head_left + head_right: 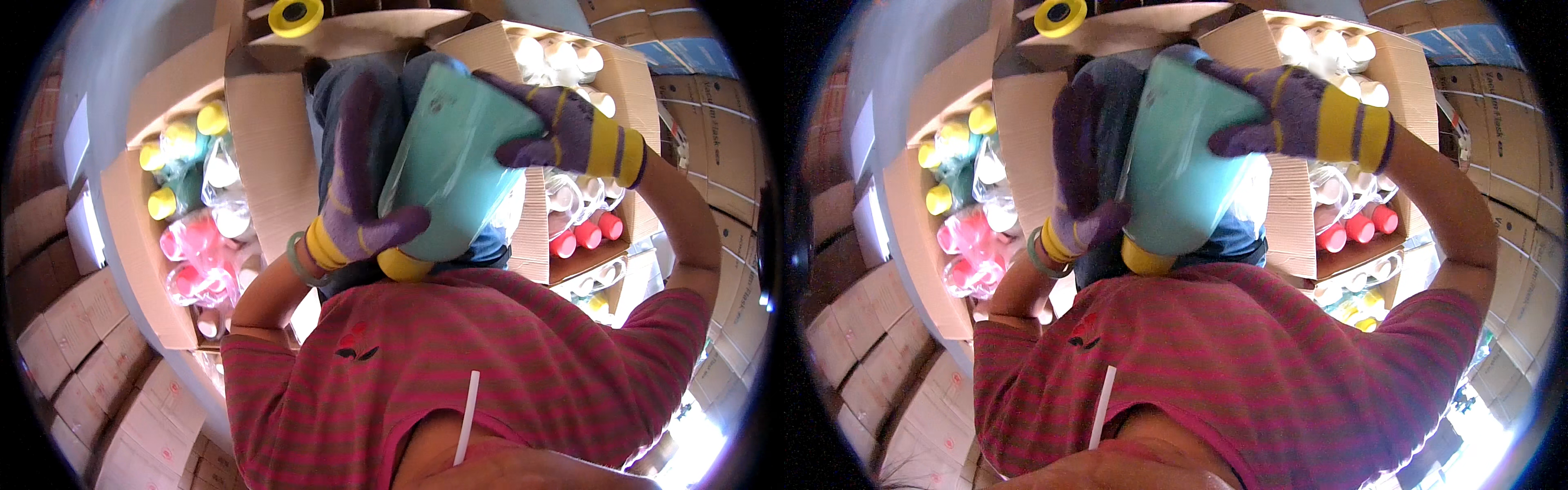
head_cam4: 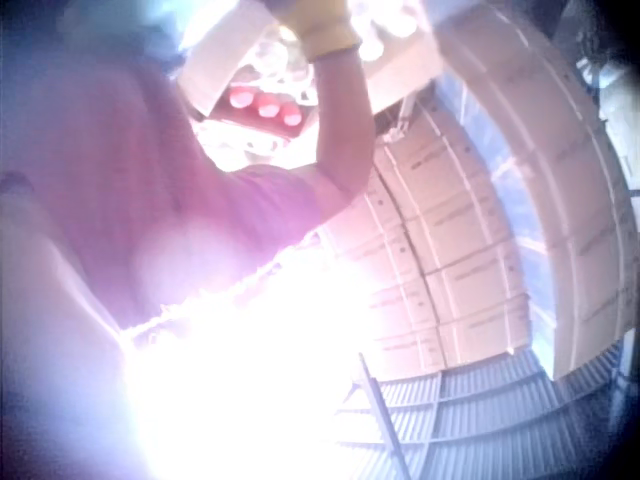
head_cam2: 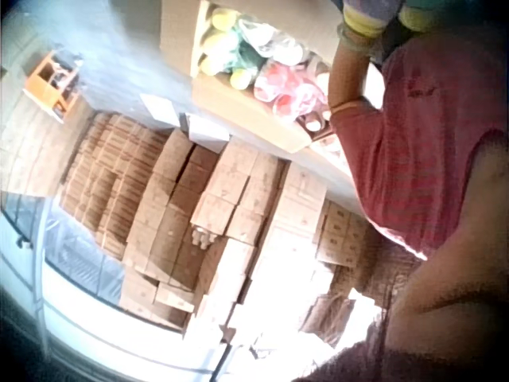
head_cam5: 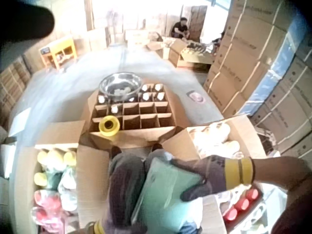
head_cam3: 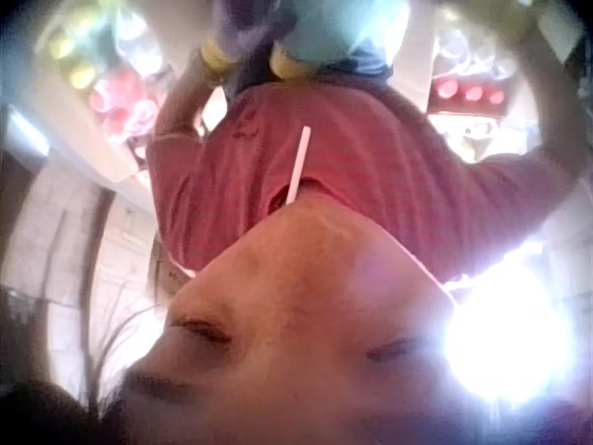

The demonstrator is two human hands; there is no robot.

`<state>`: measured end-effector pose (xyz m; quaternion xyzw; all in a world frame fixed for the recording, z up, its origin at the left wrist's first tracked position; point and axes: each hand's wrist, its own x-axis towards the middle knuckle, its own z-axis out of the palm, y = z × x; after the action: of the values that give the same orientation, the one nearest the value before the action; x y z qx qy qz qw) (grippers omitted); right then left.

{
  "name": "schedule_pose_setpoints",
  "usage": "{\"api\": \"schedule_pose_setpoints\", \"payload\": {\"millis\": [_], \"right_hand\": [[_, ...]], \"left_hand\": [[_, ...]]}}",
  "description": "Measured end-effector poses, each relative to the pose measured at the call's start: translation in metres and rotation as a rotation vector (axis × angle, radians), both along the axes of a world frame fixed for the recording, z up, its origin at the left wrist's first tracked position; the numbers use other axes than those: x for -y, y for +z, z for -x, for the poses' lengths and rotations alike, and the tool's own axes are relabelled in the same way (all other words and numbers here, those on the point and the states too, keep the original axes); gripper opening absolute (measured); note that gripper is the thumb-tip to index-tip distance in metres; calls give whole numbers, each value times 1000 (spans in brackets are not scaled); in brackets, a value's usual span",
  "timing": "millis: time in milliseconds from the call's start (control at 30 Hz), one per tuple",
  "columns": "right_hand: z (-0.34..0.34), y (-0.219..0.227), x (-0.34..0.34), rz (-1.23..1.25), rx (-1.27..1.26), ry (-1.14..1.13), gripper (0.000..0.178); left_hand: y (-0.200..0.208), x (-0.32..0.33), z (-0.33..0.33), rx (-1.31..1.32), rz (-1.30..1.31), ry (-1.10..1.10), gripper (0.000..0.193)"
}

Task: The person sits on the floor surrounded by cardboard boxes and assembles plastic containers. They pick up container bodies, lids, and black rubber seals, then insert the seals into the lids and screw the lids onto the bodies. The person handles multiple containers of different colors, including beige and green, and places the assembled units back into the boxes.

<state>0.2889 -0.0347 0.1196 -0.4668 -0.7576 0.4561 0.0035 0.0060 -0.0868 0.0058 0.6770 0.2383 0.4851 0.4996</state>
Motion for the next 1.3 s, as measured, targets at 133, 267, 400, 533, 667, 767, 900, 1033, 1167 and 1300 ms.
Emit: {"api": "schedule_pose_setpoints", "payload": {"millis": [133,267,400,533,667,767,900,1033,1167,1300], "right_hand": [[-57,-21,16,134,-174,-345,55],[-60,-61,41,22,-325,-682,54],[-81,-119,51,157,-744,-790,47],[-94,-163,60,466,-1338,-1045,52],[-90,-166,62,567,-1534,-756,49],[-94,-167,63,638,-1572,-743,48],[-97,-173,62,623,-1557,-805,51],[-90,-166,63,564,-1477,-996,56],[-88,-163,68,472,-1374,-1001,60],[-71,-140,61,531,-1424,-928,58]], "left_hand": [[-17,32,48,-143,-320,-11,119],[-21,57,42,19,-395,208,88],[9,48,45,-221,-354,407,88],[35,37,51,369,-33,730,107],[36,37,47,68,-140,528,100],[25,38,40,-98,-129,430,98],[15,36,30,-328,-286,286,98],[5,38,13,-556,-188,16,110],[28,13,1,54,-63,173,128],[50,-16,-30,126,-269,263,135]]}}
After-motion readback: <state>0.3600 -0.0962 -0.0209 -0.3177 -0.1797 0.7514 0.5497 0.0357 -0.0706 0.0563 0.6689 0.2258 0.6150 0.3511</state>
